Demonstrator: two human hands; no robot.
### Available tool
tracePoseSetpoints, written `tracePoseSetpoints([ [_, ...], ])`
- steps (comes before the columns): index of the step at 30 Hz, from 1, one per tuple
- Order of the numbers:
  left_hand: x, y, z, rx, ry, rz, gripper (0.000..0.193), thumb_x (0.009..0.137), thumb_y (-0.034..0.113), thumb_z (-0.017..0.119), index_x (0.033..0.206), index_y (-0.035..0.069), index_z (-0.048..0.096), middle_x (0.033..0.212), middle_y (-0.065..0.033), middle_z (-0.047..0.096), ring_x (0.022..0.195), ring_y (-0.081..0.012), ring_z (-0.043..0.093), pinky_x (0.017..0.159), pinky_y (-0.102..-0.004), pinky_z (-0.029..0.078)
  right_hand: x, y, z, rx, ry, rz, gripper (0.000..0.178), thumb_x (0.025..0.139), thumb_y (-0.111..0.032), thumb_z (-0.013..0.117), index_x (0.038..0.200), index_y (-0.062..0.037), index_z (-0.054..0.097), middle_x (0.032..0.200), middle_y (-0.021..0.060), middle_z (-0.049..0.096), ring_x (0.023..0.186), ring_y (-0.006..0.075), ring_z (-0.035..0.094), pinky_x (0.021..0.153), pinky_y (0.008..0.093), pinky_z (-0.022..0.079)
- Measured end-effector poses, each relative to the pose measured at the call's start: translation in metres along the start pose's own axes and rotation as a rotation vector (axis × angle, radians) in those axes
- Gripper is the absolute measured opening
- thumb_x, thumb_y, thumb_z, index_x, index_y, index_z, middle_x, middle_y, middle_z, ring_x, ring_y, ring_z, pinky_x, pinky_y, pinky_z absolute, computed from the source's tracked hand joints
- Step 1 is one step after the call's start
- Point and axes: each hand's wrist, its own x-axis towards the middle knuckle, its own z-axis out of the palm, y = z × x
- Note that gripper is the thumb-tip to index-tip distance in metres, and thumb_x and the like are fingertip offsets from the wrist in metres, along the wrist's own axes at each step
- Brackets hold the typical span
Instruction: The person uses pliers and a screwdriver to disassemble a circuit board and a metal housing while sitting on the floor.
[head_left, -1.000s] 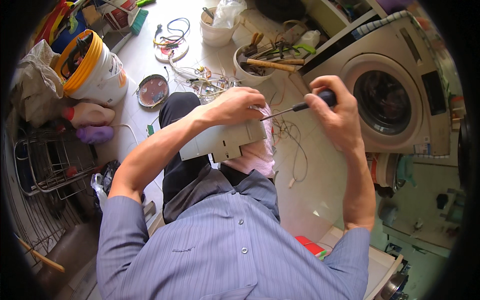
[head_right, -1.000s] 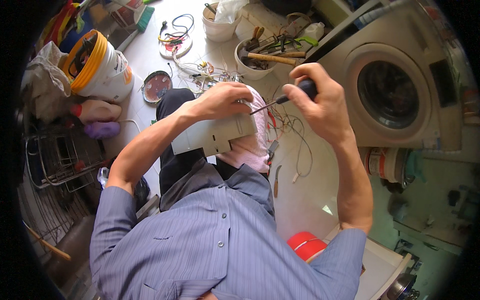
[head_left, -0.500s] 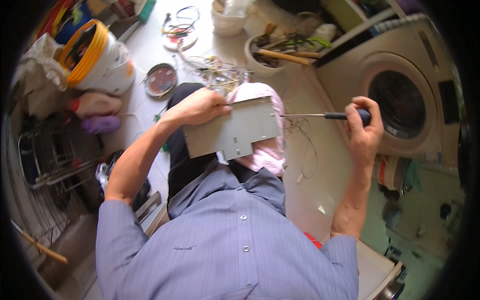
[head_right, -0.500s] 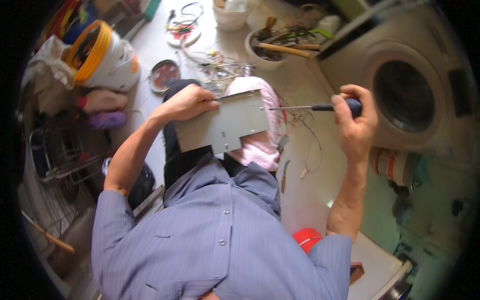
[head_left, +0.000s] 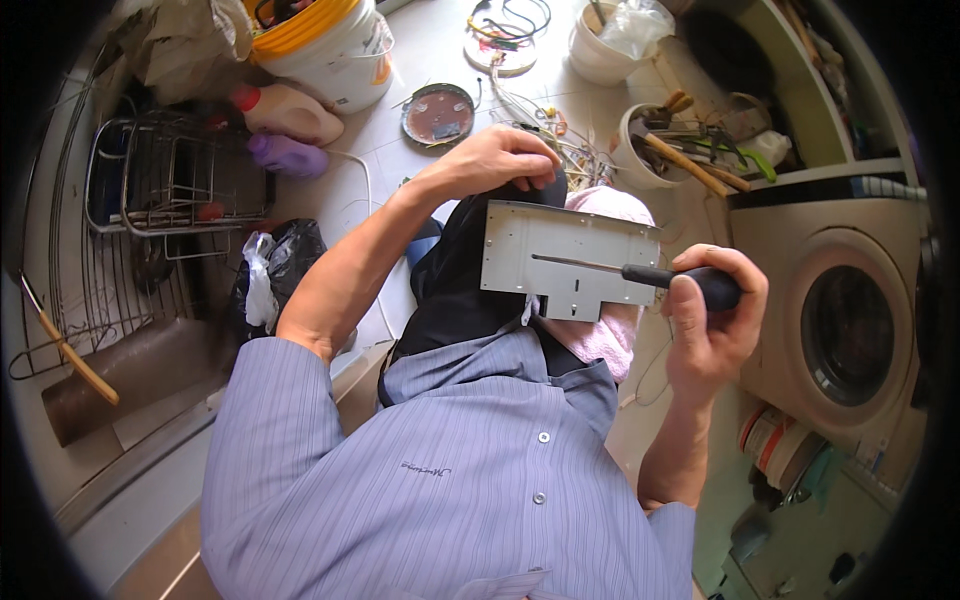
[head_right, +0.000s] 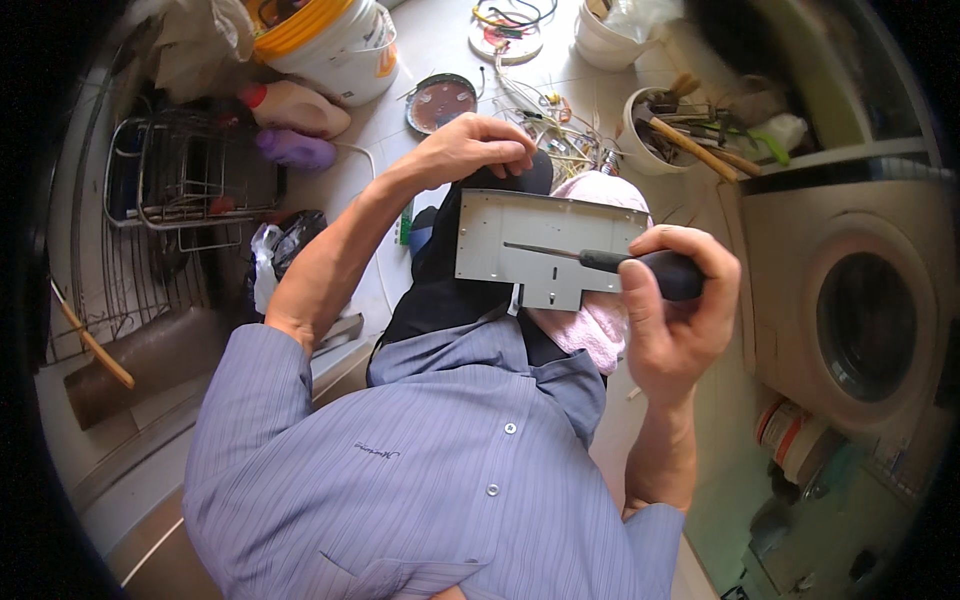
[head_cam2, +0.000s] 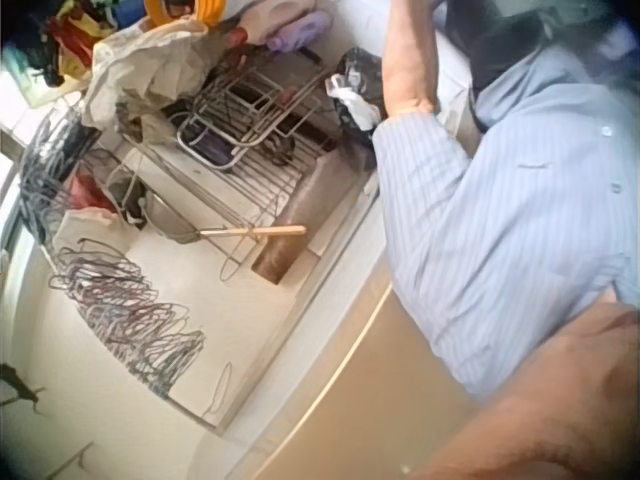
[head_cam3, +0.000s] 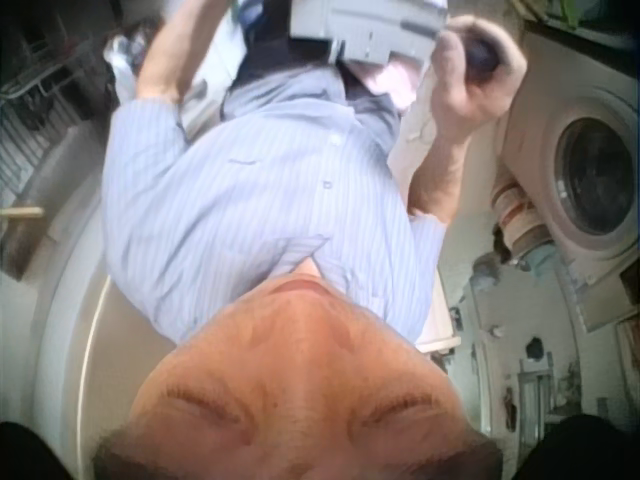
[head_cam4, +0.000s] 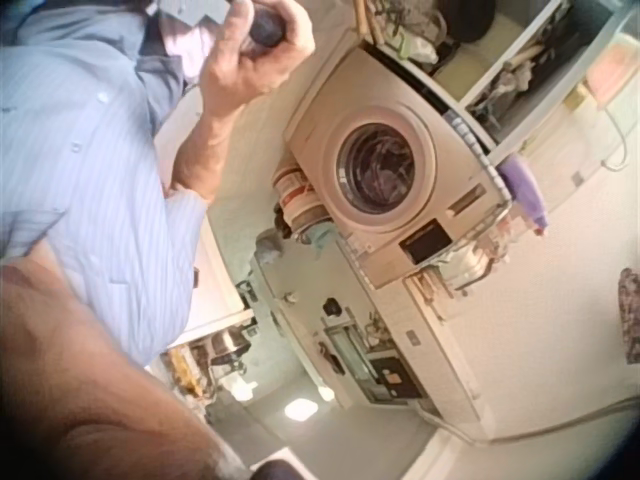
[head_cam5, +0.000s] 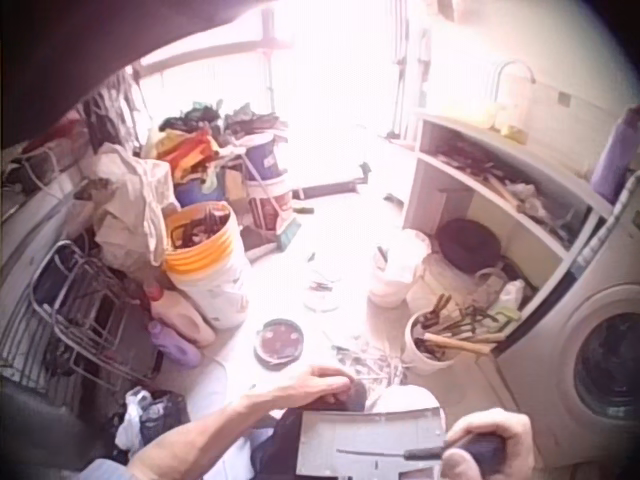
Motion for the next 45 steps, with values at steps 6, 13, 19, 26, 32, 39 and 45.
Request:
tracePoseSetpoints([
  [6,-0.052,-0.039,-0.029,-0.318,-0.009,-0.092,0.035,0.097,0.015,0.070,0.128,-0.002,0.069,0.104,-0.0087,0.072,0.087,-0.0108,0.067,0.073,-0.0260,0.056,0.008,0.001,0.036,-0.115,-0.139,-0.253,0.042,0.089,0.003,0.076,0.124,0.0001,0.053,0.102,0.0138,0.067,0.088,0.0205,0.063,0.079,0.0302,0.052],
  [13,-0.075,-0.036,-0.032,-0.106,-0.215,-0.027,0.072,0.073,0.012,0.089,0.141,0.006,0.063,0.126,-0.0040,0.060,0.099,-0.0113,0.058,0.083,-0.0249,0.052,0.008,-0.008,0.046,-0.181,-0.201,-0.361,0.044,0.087,0.002,0.078,0.123,0.0004,0.053,0.098,0.0179,0.069,0.086,0.0251,0.067,0.075,0.0351,0.056],
  [19,-0.084,-0.031,-0.003,0.264,-0.066,0.116,0.082,0.068,0.025,0.093,0.143,0.014,0.061,0.123,-0.0062,0.054,0.100,-0.0167,0.054,0.081,-0.0282,0.050,0.004,-0.010,0.050,-0.244,-0.190,-0.392,0.046,0.086,0.002,0.079,0.124,-0.0004,0.052,0.099,0.0188,0.069,0.086,0.0250,0.067,0.074,0.0349,0.056],
  [26,-0.090,-0.030,0.023,0.271,0.042,0.054,0.077,0.072,0.025,0.086,0.142,0.007,0.058,0.093,-0.0048,0.058,0.082,-0.0151,0.055,0.071,-0.0296,0.048,-0.002,-0.009,0.050,-0.256,-0.160,-0.397,0.048,0.086,0.002,0.080,0.125,-0.0017,0.052,0.099,0.0196,0.069,0.086,0.0254,0.067,0.073,0.0351,0.056],
  [32,-0.093,-0.022,0.043,0.282,0.174,-0.034,0.063,0.075,0.030,0.080,0.130,0.004,0.062,0.077,-0.0081,0.057,0.072,-0.0217,0.059,0.069,-0.0361,0.050,-0.005,-0.008,0.052,-0.317,-0.182,-0.404,0.047,0.086,0.000,0.080,0.124,-0.0021,0.052,0.099,0.0186,0.069,0.085,0.0262,0.067,0.073,0.0359,0.056],
  [39,-0.094,-0.022,0.054,0.303,0.288,-0.005,0.059,0.077,0.031,0.081,0.127,0.004,0.063,0.080,-0.0109,0.062,0.073,-0.0242,0.062,0.069,-0.0375,0.052,-0.009,-0.010,0.052,-0.302,-0.191,-0.407,0.046,0.088,-0.002,0.079,0.125,-0.0031,0.052,0.100,0.0196,0.069,0.086,0.0256,0.066,0.075,0.0349,0.055],
  [45,-0.093,-0.019,0.057,0.310,0.303,-0.021,0.055,0.079,0.032,0.081,0.124,0.004,0.064,0.084,-0.0133,0.067,0.076,-0.0283,0.067,0.071,-0.0400,0.054,-0.011,-0.013,0.051,-0.305,-0.184,-0.408,0.049,0.085,-0.001,0.081,0.124,-0.0040,0.052,0.100,0.0199,0.070,0.084,0.0265,0.067,0.072,0.0350,0.057],
])
